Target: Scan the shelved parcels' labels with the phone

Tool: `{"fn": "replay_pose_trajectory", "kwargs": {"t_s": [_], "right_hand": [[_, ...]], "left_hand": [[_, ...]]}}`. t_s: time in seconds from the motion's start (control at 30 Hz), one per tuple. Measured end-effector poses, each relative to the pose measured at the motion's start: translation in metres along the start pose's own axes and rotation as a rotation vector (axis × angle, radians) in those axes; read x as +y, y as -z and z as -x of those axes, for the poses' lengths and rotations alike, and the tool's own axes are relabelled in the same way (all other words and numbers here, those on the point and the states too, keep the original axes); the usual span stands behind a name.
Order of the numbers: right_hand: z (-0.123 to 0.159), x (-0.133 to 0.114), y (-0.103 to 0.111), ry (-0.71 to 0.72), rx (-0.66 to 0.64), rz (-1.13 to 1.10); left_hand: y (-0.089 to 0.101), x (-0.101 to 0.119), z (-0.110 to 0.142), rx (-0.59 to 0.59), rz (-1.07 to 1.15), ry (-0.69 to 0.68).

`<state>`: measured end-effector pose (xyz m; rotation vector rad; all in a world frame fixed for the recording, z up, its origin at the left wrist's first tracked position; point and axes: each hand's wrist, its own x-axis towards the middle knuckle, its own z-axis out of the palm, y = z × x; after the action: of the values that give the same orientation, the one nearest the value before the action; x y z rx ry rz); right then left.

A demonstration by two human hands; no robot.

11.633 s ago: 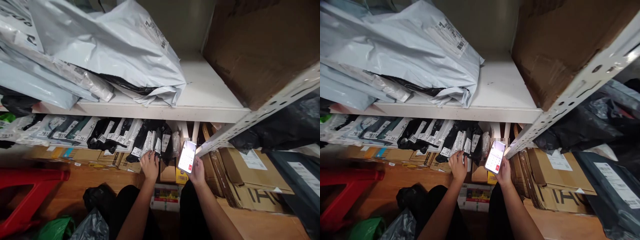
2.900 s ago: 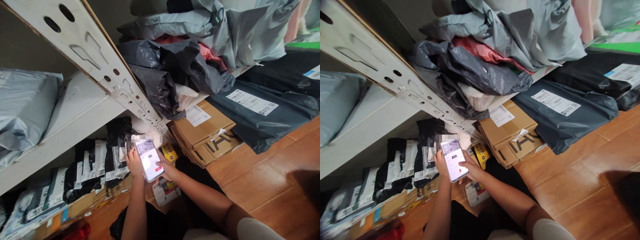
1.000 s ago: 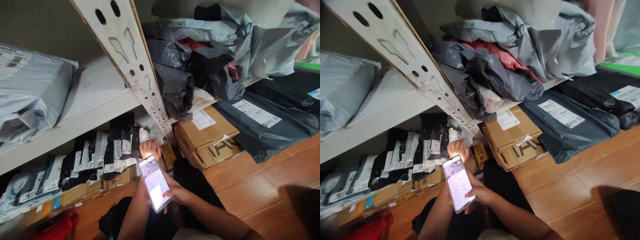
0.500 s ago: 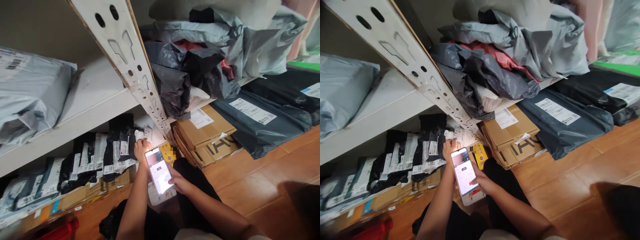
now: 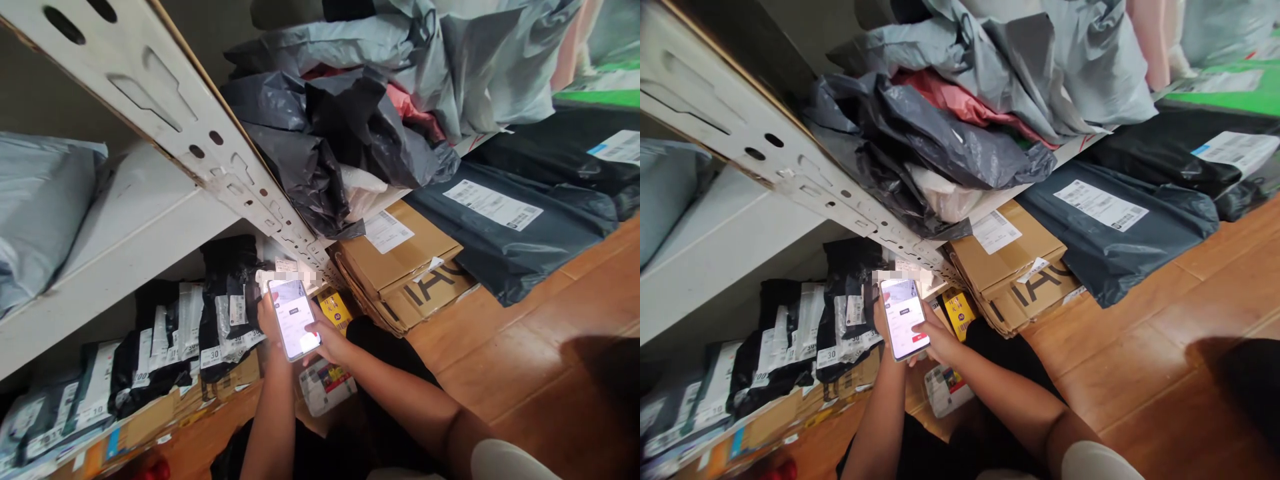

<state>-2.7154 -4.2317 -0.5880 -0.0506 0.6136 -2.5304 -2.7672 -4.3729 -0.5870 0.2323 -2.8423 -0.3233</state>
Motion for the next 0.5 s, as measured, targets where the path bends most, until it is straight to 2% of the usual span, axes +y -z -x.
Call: {"fn": "replay_pose_trajectory", "kwargs": {"t_s": [0.23,0.5], "right_hand": [[-0.005,-0.012,-0.005,0.069,0.025,-0.002],[-0.005,-0.013,-0.007,0.078,0.019,0.046]], "left_hand": [[0.004,0.007,-0.001,-0.006,-0.042,-0.034],[-0.002,-0.002,-0.002,-0.01,-0.028,-0.043]]}}
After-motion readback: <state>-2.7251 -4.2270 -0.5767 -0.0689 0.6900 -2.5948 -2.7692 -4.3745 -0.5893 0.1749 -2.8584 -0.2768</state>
